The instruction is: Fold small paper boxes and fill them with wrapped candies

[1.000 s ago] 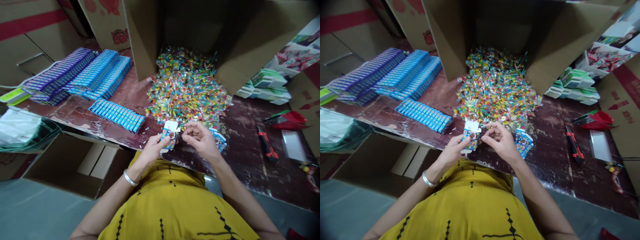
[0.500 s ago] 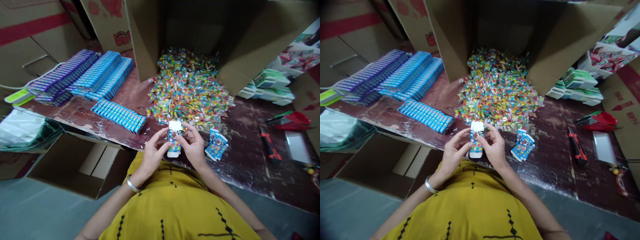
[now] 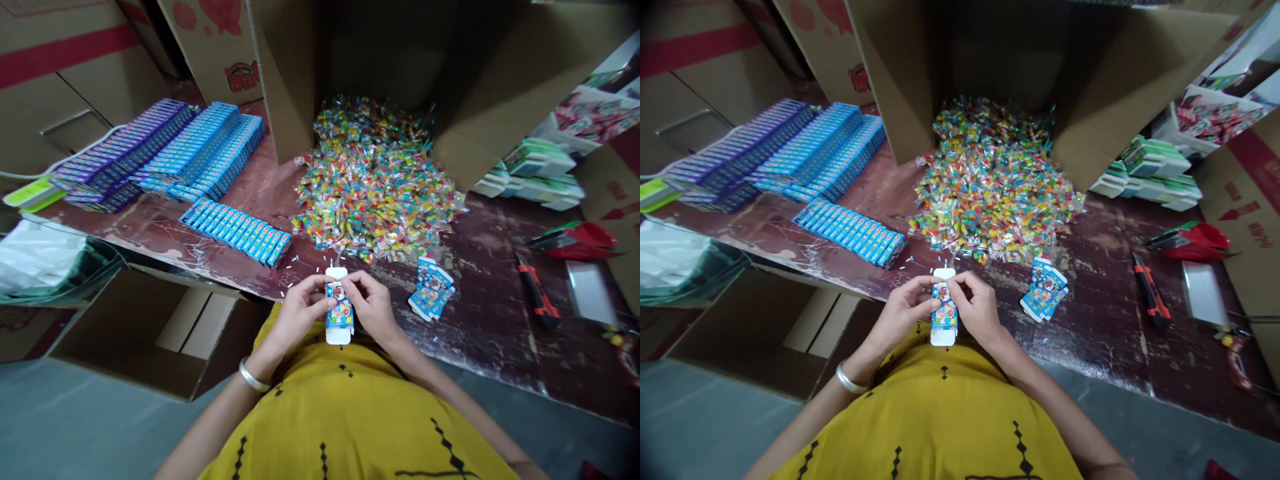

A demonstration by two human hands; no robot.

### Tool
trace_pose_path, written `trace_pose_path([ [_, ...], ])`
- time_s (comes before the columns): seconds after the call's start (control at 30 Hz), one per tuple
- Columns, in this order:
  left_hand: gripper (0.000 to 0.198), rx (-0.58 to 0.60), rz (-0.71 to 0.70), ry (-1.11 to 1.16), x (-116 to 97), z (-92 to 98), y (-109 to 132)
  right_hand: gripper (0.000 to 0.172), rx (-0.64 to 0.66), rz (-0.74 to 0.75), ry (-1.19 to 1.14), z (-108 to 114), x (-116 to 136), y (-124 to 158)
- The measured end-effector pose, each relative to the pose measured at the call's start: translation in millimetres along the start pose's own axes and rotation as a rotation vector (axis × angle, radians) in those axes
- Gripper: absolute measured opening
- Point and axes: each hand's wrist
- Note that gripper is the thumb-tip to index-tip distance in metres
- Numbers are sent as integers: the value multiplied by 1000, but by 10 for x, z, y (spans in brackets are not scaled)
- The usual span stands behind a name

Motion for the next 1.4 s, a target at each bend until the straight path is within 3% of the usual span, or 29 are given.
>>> trace_pose_path([
  [0.13,43,-7,-20,63,7,-31,1,17,18,37,-49,-2,6,-47],
  [0.23,41,-102,-103,87,-17,-74,-16,11,-30,14,-183,-39,25,-73],
  [0.33,46,-184,-161,111,-40,-102,-35,22,-73,-11,-307,-67,74,-112],
  [0.5,45,-190,-170,69,-51,-88,-23,15,92,10,-337,-21,163,-229],
  [0.67,41,-184,-239,-53,-62,-53,17,20,170,-184,-313,78,172,-361],
  [0.87,44,-120,-236,-74,-101,-45,25,25,232,-275,-325,142,156,-487],
  [0.97,46,-119,-213,-70,-130,-50,29,25,224,-263,-302,145,158,-502],
  [1.17,43,-136,-175,-68,-174,-80,36,26,235,-100,-265,172,181,-421],
  [1.3,33,-152,-168,-38,-172,-73,6,24,329,-179,-273,201,223,-346],
  [1.4,34,-165,-156,10,-154,-29,-44,35,411,-171,-189,339,217,-447],
])
Point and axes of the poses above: each hand's wrist, its own y-axis away from the middle knuckle, its own z-axis out of the back of the hand, x = y × z, and after that the axes turned 6 degrees about -x, right-handed
